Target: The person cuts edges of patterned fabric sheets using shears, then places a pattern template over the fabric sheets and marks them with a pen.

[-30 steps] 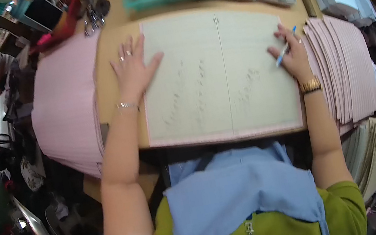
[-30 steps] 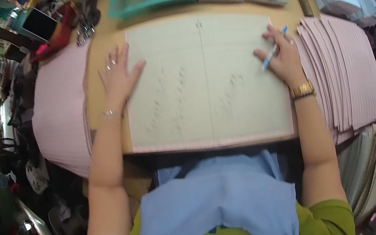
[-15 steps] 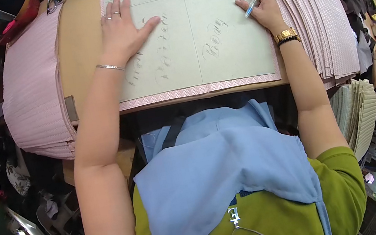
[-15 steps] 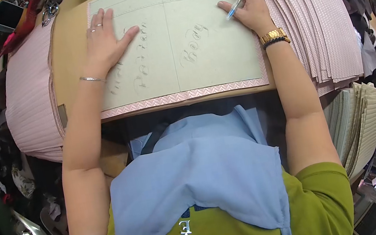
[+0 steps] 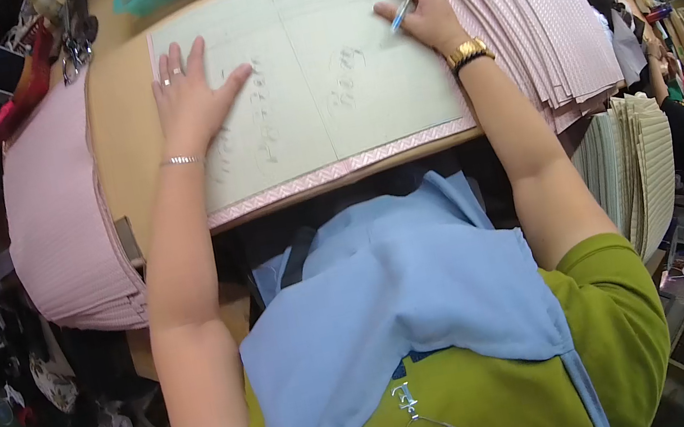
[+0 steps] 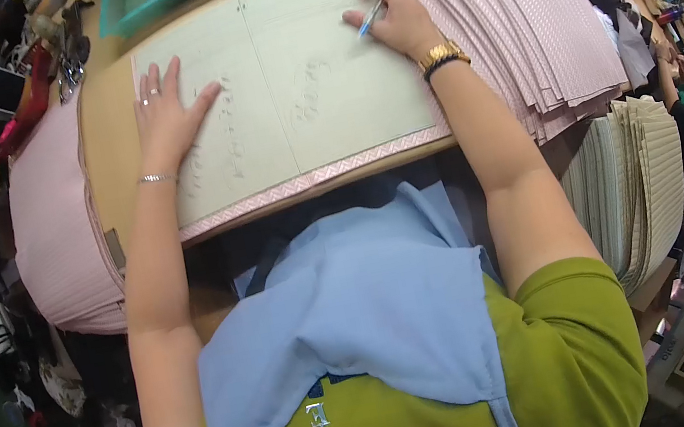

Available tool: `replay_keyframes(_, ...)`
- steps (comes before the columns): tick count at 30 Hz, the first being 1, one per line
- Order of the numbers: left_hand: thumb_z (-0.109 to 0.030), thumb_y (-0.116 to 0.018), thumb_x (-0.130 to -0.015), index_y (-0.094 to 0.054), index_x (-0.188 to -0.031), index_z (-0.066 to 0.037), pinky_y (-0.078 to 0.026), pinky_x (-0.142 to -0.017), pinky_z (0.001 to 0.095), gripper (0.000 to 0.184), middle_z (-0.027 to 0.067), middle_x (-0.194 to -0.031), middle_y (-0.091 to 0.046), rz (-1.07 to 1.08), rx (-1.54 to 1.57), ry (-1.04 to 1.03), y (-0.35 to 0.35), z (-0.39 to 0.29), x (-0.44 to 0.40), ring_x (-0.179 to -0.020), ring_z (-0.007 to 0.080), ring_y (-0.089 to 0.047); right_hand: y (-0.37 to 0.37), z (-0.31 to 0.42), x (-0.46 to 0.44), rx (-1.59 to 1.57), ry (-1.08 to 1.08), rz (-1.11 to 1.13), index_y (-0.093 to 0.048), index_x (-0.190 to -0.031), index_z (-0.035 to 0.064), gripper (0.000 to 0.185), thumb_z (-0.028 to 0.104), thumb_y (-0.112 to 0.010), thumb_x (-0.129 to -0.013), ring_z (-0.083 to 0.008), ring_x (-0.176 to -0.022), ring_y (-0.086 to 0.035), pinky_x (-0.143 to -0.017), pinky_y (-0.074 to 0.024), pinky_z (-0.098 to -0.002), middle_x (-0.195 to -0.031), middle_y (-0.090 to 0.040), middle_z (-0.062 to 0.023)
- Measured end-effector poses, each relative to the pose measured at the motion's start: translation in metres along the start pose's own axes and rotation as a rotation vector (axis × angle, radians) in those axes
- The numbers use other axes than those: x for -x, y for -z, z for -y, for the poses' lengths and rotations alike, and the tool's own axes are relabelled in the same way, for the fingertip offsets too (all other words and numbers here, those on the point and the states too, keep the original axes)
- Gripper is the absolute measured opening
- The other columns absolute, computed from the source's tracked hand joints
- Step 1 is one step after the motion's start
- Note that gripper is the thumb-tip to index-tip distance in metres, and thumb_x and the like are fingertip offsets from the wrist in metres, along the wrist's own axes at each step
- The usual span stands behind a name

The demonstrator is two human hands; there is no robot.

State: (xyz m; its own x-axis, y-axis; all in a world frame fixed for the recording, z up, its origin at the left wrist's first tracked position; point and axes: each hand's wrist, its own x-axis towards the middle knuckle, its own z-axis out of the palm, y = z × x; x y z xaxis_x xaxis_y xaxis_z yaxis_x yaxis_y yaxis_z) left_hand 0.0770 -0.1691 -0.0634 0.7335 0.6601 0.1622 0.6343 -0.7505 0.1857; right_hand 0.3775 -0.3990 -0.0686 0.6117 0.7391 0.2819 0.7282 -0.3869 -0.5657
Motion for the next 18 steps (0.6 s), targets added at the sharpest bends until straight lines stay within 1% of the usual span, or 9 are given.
replay_keyframes(1,-0.074,-0.057,-0.077,-0.038,-0.147,-0.011,-0.019,-0.115,0.0549,0.096,0.0232,-0.154,-0.027,-0.004,0.004,0.007,-0.001,-0.001,0.005,-0.144,0.0378,-0.022,0.005,0.007,0.001,-0.037,-0.059,0.033,-0.064,-0.114,0.0116,0.055,0.047,-0.079,-0.075,-0.0341,-0.112,-0.059,-0.094,-0.0479,-0.0381,-0.122,-0.063,-0.0185)
replay_keyframes(2,-0.073,-0.057,-0.077,-0.038,-0.147,-0.011,-0.019,-0.115,0.0559,0.096,0.0234,-0.154,-0.026,-0.014,0.008,0.016,-0.001,-0.001,0.008,-0.144,0.0379,-0.022,0.005,0.007,0.003,-0.043,-0.071,0.007,-0.063,-0.114,0.0125,0.053,0.045,-0.079,-0.075,-0.0336,-0.110,-0.060,-0.094,-0.0481,-0.0383,-0.113,-0.064,-0.0191)
replay_keyframes(5,-0.073,-0.057,-0.077,-0.036,-0.148,-0.009,-0.019,-0.113,0.0604,0.098,0.0241,-0.155,-0.025,0.016,0.007,0.075,0.004,-0.010,0.019,-0.145,0.0378,-0.021,0.009,0.007,0.012,-0.175,-0.088,-0.004,-0.059,-0.126,0.0057,0.061,0.037,-0.080,-0.078,-0.0285,-0.107,-0.062,-0.090,-0.0502,-0.0352,-0.117,-0.063,-0.0201)
replay_keyframes(7,-0.072,-0.058,-0.078,-0.033,-0.149,-0.010,-0.019,-0.111,0.0643,0.097,0.0242,-0.155,-0.024,0.012,0.005,0.114,0.008,-0.015,0.025,-0.144,0.0383,-0.022,0.007,0.007,0.021,-0.673,-0.183,-0.143,-0.053,-0.132,-0.0011,0.065,0.030,-0.079,-0.082,-0.0251,-0.104,-0.063,-0.086,-0.0521,-0.0325,-0.117,-0.063,-0.0192)
replay_keyframes(8,-0.071,-0.059,-0.078,-0.032,-0.149,-0.010,-0.020,-0.109,0.0662,0.097,0.0242,-0.155,-0.024,0.012,0.003,0.139,0.009,-0.016,0.027,-0.144,0.0386,-0.022,0.030,0.031,0.031,-0.839,-0.353,-0.113,-0.049,-0.135,-0.0032,0.064,0.025,-0.077,-0.085,-0.0232,-0.101,-0.063,-0.081,-0.0533,-0.0305,-0.118,-0.063,-0.0179)
replay_keyframes(11,-0.071,-0.060,-0.078,-0.031,-0.150,-0.011,-0.019,-0.108,0.0677,0.098,0.0248,-0.156,-0.020,-0.006,0.044,0.203,0.011,-0.018,0.029,-0.145,0.0398,-0.019,0.057,0.055,0.051,-0.773,-0.470,-0.121,-0.051,-0.134,-0.0030,0.064,0.026,-0.077,-0.083,-0.0252,-0.099,-0.063,-0.080,-0.0527,-0.0337,-0.118,-0.062,-0.0207)
replay_keyframes(14,-0.070,-0.060,-0.078,-0.030,-0.150,-0.012,-0.015,-0.108,0.0705,0.097,0.0258,-0.157,-0.016,0.095,0.038,0.265,0.020,-0.036,0.037,-0.146,0.0408,-0.015,0.045,0.012,0.070,-0.241,-0.092,-0.038,-0.052,-0.133,-0.0028,0.066,0.027,-0.078,-0.080,-0.0280,-0.099,-0.063,-0.082,-0.0516,-0.0369,-0.117,-0.061,-0.0249)
replay_keyframes(17,-0.069,-0.059,-0.079,-0.030,-0.150,-0.012,-0.011,-0.107,0.0727,0.096,0.0271,-0.157,-0.015,0.111,0.044,0.238,0.022,-0.052,0.054,-0.146,0.0410,-0.013,0.053,0.032,0.081,-0.031,-0.170,0.110,-0.055,-0.131,-0.0020,0.067,0.029,-0.080,-0.077,-0.0300,-0.100,-0.062,-0.085,-0.0497,-0.0372,-0.112,-0.061,-0.0265)
replay_keyframes(18,-0.068,-0.058,-0.081,-0.029,-0.151,-0.012,-0.009,-0.107,0.0726,0.094,0.0258,-0.157,-0.014,0.115,0.054,0.235,0.022,-0.053,0.059,-0.147,0.0402,-0.011,0.049,0.023,0.083,-0.045,-0.145,0.074,-0.055,-0.131,-0.0004,0.065,0.027,-0.080,-0.077,-0.0288,-0.100,-0.062,-0.085,-0.0493,-0.0341,-0.108,-0.062,-0.0247)
